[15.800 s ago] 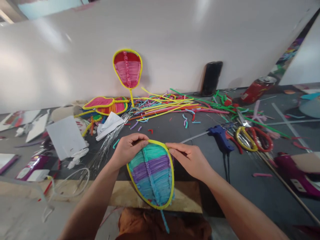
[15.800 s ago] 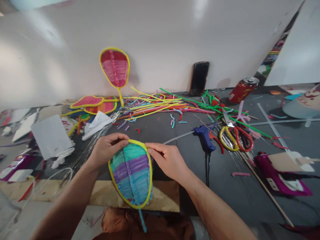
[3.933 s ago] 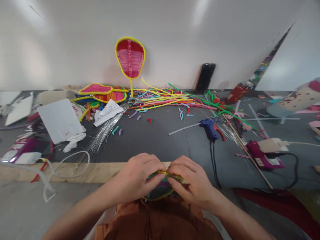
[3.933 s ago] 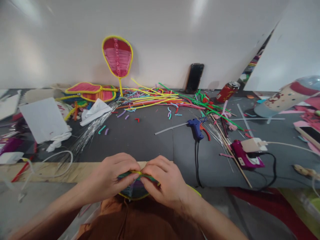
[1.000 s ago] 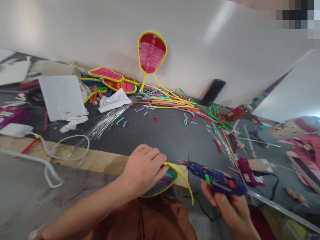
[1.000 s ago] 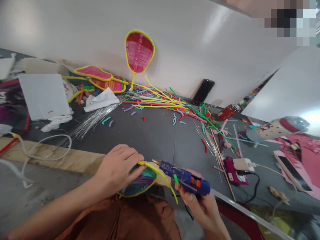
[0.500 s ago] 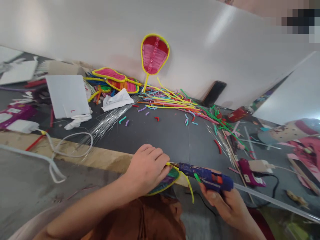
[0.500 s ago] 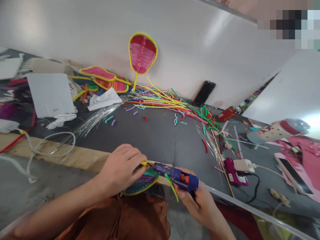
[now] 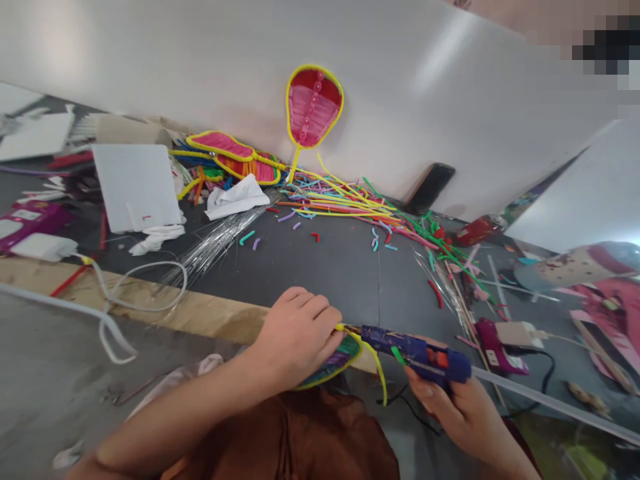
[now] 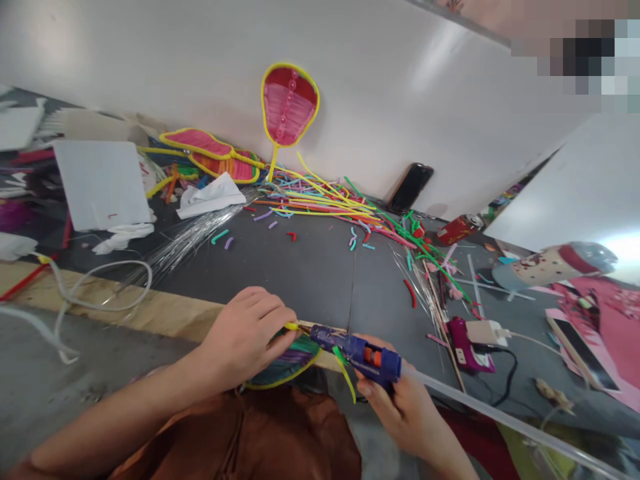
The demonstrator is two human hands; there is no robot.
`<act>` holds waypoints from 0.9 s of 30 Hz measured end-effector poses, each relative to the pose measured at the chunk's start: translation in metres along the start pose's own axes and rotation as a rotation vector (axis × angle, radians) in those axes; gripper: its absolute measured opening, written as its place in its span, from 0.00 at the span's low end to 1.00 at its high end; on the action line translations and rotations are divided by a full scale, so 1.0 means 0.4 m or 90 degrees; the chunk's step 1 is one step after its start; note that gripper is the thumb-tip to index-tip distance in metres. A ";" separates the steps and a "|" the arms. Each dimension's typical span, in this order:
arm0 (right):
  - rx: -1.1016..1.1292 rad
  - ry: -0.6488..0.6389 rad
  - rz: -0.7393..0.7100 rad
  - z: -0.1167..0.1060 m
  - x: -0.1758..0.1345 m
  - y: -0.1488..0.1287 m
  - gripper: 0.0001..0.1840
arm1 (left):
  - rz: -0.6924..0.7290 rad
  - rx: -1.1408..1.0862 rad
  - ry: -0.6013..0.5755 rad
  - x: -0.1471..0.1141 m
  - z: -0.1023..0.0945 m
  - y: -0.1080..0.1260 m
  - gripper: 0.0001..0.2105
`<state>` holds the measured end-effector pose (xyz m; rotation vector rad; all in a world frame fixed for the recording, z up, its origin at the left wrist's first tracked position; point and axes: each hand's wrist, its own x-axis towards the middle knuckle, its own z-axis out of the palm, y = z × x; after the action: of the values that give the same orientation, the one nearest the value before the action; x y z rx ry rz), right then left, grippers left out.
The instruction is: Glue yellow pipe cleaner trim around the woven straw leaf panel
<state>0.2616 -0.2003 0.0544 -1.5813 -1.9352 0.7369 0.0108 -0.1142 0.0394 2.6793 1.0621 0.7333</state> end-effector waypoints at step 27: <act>0.013 0.002 0.000 -0.007 0.005 -0.017 0.16 | 0.009 -0.006 -0.006 0.001 0.005 -0.003 0.10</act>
<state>0.2587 -0.1993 0.0612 -1.5704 -1.9197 0.7510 0.0113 -0.1130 0.0374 2.6826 1.0348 0.7251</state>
